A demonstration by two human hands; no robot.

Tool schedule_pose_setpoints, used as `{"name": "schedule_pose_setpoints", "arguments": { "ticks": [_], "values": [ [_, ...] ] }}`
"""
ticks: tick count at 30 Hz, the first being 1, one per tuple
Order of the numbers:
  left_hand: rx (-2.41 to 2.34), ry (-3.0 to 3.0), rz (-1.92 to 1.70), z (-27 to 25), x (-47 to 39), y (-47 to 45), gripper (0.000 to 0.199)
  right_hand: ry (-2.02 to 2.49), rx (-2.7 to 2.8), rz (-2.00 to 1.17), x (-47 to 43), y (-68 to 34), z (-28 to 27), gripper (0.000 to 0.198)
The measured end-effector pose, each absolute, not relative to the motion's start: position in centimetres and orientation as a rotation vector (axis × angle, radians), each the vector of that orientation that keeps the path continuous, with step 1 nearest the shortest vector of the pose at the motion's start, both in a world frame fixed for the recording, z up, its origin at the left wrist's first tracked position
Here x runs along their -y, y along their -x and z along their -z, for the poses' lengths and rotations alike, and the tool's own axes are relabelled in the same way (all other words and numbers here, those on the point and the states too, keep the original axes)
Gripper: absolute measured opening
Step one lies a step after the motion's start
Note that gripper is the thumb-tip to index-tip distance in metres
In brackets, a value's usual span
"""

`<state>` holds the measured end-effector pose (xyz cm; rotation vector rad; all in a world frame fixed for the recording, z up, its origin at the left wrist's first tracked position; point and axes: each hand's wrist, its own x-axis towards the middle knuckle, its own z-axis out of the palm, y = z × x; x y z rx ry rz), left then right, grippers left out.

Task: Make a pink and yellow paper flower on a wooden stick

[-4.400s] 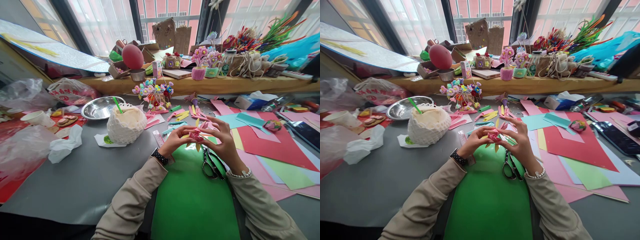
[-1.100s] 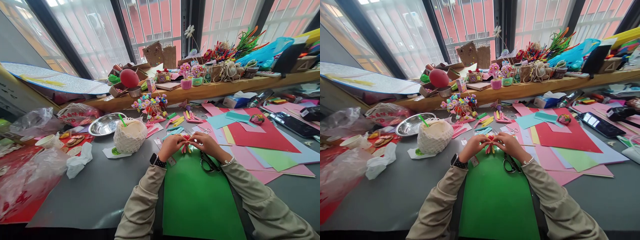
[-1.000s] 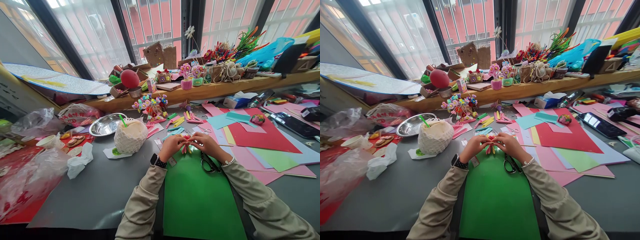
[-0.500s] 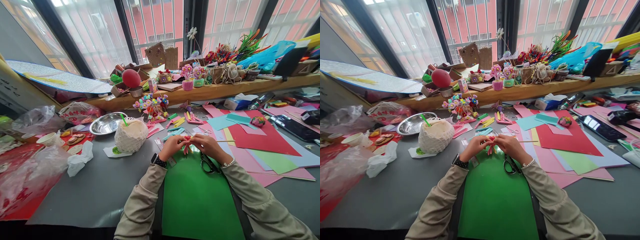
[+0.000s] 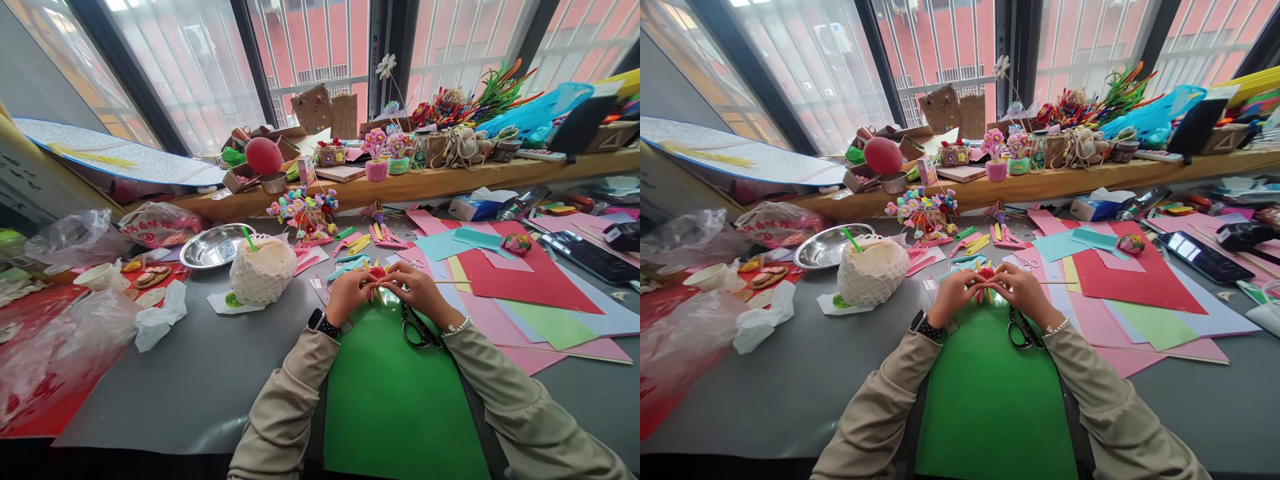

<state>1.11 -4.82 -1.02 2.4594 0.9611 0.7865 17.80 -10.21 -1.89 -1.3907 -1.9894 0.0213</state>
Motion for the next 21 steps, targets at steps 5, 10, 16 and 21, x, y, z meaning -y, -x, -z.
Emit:
{"name": "schedule_pose_setpoints", "arguments": {
  "ticks": [5,10,16,21],
  "values": [
    [-0.984,-2.588,-0.786,1.30,5.18,-1.32,0.015,1.487,1.842,-0.173,9.98,-17.73,1.91,0.022],
    [-0.935,-2.655,-0.780,1.50,5.13,-1.28,0.014,1.480,1.805,-0.334,9.80,-17.86,1.97,0.020],
    [-0.927,-2.672,-0.793,1.79,5.09,-1.32,0.015,1.473,1.828,-0.368,9.72,-17.85,2.09,0.019],
    [-0.947,-2.660,-0.786,1.58,5.20,-1.28,0.019,1.479,1.851,-0.323,9.84,-17.54,2.16,0.021]
  ]
}}
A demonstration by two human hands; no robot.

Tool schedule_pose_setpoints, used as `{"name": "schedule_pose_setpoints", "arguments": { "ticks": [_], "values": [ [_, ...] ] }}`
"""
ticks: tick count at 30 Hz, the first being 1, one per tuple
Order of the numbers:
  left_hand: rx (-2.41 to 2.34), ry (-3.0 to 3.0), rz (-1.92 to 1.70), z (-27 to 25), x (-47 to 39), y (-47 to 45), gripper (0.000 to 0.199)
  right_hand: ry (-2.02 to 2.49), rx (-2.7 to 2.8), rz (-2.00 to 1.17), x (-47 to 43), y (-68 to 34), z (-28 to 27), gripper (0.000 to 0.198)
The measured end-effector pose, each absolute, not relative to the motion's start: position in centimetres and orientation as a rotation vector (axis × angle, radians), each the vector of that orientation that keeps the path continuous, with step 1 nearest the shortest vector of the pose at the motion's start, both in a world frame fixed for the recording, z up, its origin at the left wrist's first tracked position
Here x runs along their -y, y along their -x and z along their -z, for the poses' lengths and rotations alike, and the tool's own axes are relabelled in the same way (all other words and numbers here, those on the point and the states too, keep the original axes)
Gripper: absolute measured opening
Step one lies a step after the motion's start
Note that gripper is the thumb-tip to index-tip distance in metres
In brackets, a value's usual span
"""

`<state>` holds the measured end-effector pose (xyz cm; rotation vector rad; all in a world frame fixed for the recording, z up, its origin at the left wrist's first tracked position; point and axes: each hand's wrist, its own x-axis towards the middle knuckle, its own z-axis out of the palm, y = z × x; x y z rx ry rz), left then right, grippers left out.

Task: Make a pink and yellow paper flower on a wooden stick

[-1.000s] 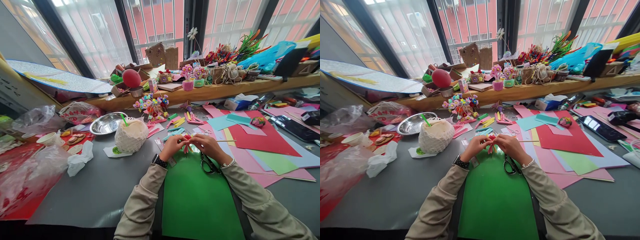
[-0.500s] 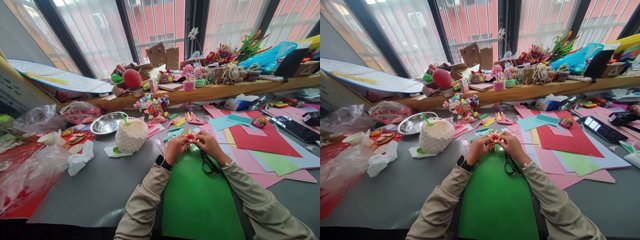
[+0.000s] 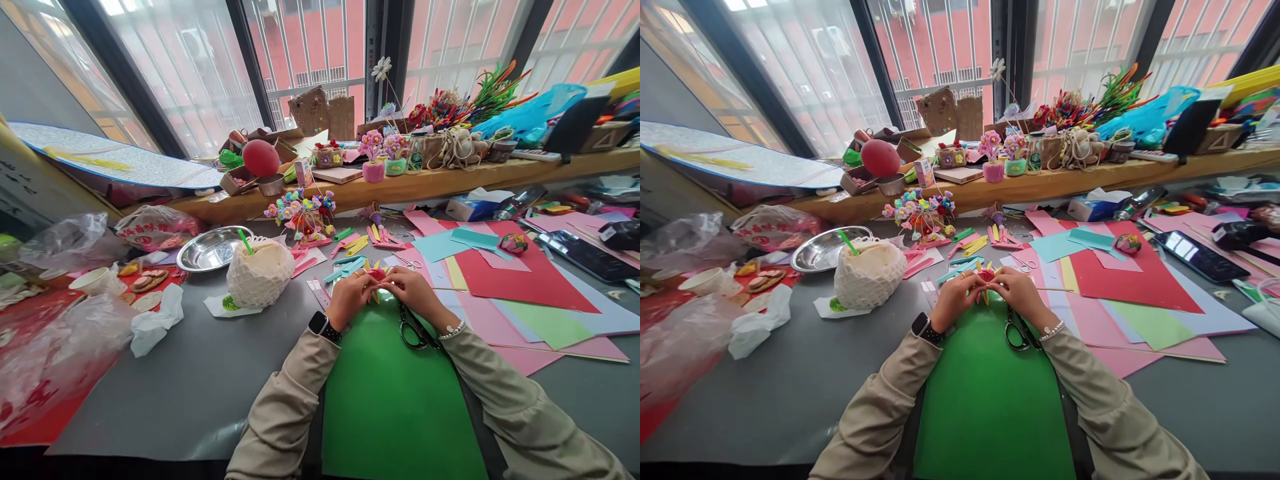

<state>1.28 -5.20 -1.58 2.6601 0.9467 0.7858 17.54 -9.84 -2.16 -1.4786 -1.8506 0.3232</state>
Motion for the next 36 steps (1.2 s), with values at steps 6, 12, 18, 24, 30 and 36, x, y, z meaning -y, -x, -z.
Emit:
{"name": "schedule_pose_setpoints", "arguments": {
  "ticks": [6,12,18,24,30,36],
  "values": [
    [-0.887,-2.585,-0.701,1.06,4.82,-0.99,0.021,1.514,1.906,-0.206,9.96,-17.46,2.16,0.023],
    [-0.830,-2.517,-0.679,1.19,4.34,-0.84,0.017,1.475,1.918,-0.168,9.89,-17.66,2.27,0.020],
    [-0.868,-2.509,-0.703,1.18,4.70,-0.92,0.014,1.471,1.918,-0.177,9.87,-17.50,2.23,0.014],
    [-0.868,-2.530,-0.717,1.34,4.61,-0.94,0.019,1.465,1.923,-0.090,9.93,-17.35,2.20,0.013],
    [-0.888,-2.604,-0.782,1.79,4.58,-0.97,0.020,1.445,1.913,-0.012,9.97,-17.35,2.28,0.017],
    [-0.871,-2.575,-0.850,1.82,4.54,-0.97,0.019,1.519,1.905,0.051,10.09,-17.53,2.22,0.027]
  ]
}}
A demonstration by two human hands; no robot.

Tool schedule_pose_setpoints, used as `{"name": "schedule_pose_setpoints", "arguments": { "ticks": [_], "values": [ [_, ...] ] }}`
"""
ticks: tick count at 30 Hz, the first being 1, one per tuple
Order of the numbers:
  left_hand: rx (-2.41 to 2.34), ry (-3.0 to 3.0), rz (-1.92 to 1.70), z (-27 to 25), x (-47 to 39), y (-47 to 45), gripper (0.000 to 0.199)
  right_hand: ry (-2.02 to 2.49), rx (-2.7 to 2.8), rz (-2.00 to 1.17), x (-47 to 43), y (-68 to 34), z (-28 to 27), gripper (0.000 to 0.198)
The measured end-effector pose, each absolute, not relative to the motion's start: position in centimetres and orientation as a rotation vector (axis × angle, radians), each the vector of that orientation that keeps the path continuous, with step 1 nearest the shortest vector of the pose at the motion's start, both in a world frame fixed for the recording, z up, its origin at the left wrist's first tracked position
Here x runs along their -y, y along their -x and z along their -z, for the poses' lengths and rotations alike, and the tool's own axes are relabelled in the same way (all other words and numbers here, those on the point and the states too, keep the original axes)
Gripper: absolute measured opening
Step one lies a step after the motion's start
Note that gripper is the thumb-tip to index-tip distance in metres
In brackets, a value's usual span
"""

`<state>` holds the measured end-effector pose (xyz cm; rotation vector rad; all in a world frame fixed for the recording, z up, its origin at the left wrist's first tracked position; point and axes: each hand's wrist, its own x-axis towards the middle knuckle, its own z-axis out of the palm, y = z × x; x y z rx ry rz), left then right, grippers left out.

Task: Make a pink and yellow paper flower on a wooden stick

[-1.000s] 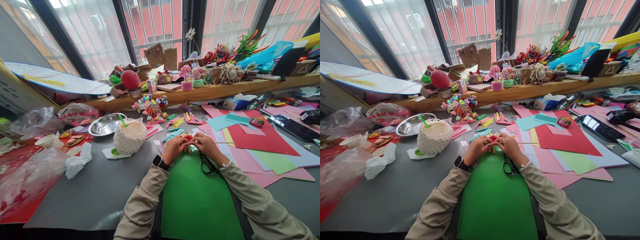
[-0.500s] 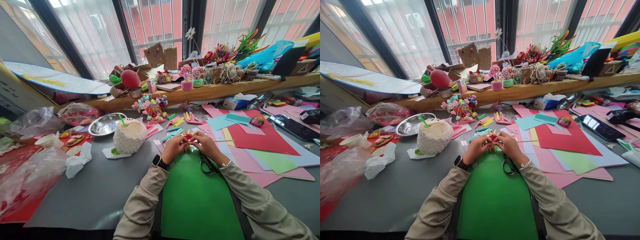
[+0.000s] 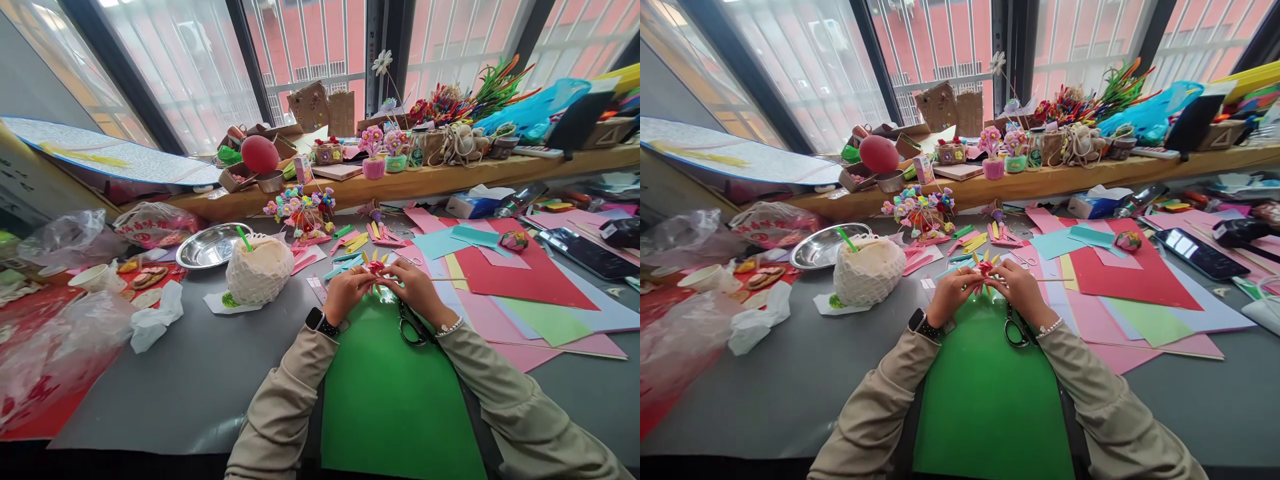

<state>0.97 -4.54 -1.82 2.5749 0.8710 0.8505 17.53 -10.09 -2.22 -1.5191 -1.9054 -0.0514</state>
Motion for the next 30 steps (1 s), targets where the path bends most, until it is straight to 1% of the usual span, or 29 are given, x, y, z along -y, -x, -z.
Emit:
{"name": "schedule_pose_setpoints", "arguments": {
  "ticks": [5,9,10,12,14,15,19,23,26,30],
  "values": [
    [-0.881,-2.574,-0.853,1.8,4.6,-1.0,0.019,1.501,1.928,0.088,10.1,-17.4,2.2,0.029],
    [-0.856,-2.461,-0.958,1.5,4.8,-1.0,0.017,1.482,1.850,0.054,10.2,-17.4,2.0,0.026],
    [-0.857,-2.389,-1.004,1.4,4.8,-1.1,0.018,1.476,1.821,0.041,10.2,-17.5,1.9,0.025],
    [-0.884,-2.174,-1.113,1.2,4.6,-1.2,0.026,1.460,1.762,0.024,10.1,-17.8,1.9,0.025],
    [-0.910,-1.868,-1.191,1.1,4.3,-1.2,0.033,1.435,1.722,-0.001,10.0,-17.9,1.9,0.024],
    [-0.907,-1.700,-1.187,1.1,4.0,-1.3,0.033,1.419,1.713,-0.021,10.0,-18.0,1.9,0.024],
    [-0.842,-1.193,-0.898,1.4,3.4,-1.3,0.034,1.327,1.720,-0.125,10.2,-17.6,1.6,0.022],
    [-0.719,-1.102,-0.624,1.8,3.6,-1.3,0.020,1.272,1.719,-0.177,10.4,-17.2,1.4,0.021],
    [-0.657,-1.133,-0.554,1.9,4.0,-1.4,0.021,1.264,1.731,-0.189,10.4,-17.3,1.6,0.021],
    [-0.660,-1.122,-0.560,1.9,4.2,-1.5,0.028,1.258,1.735,-0.207,10.3,-17.3,1.8,0.020]
  ]
}}
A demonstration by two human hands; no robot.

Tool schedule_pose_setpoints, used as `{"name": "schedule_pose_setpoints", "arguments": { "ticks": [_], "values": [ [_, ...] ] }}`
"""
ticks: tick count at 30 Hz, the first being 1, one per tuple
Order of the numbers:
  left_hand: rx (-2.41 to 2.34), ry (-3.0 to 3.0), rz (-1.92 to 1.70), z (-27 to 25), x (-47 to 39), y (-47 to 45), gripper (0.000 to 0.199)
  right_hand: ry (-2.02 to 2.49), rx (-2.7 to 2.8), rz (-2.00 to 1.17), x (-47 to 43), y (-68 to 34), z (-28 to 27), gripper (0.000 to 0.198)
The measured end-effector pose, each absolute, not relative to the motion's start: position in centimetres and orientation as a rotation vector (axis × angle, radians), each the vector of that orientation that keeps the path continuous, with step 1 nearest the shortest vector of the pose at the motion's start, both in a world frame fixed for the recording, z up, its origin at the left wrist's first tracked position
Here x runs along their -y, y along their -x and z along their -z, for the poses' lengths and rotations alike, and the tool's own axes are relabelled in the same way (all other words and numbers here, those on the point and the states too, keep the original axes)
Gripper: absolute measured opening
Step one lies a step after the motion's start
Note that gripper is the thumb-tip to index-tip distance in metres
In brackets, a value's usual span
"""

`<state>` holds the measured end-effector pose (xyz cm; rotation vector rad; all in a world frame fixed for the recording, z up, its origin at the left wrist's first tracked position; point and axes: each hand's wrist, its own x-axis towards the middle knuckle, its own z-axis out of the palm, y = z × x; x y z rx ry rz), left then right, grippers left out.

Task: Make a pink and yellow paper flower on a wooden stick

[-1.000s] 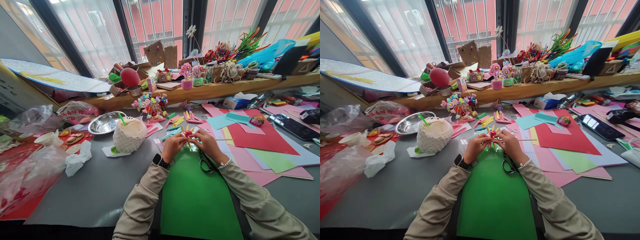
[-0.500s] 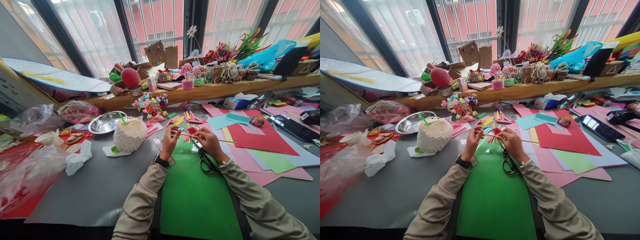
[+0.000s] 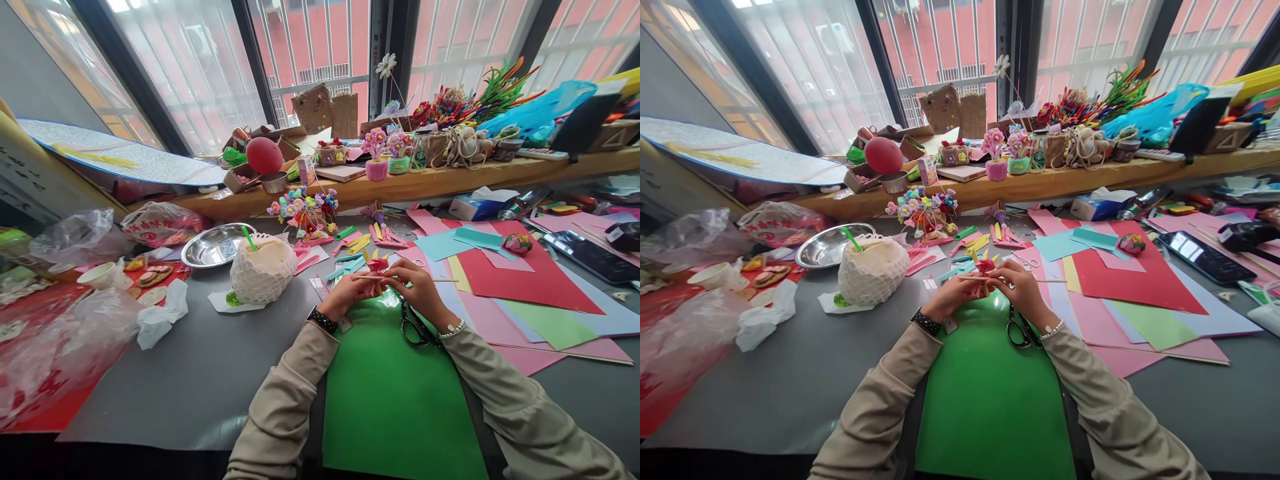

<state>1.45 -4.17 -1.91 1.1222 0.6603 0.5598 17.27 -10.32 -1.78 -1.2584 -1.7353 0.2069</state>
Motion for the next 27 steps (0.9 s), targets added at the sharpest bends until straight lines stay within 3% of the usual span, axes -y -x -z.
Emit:
{"name": "schedule_pose_setpoints", "arguments": {
  "ticks": [12,27],
  "values": [
    [-0.716,-1.076,-0.565,2.20,4.21,-1.45,0.040,1.249,1.724,-0.140,10.48,-16.97,1.61,0.017],
    [-0.693,-1.099,-0.541,1.86,4.37,-1.37,0.038,1.231,1.737,-0.124,10.46,-16.96,1.56,0.015]
  ]
}}
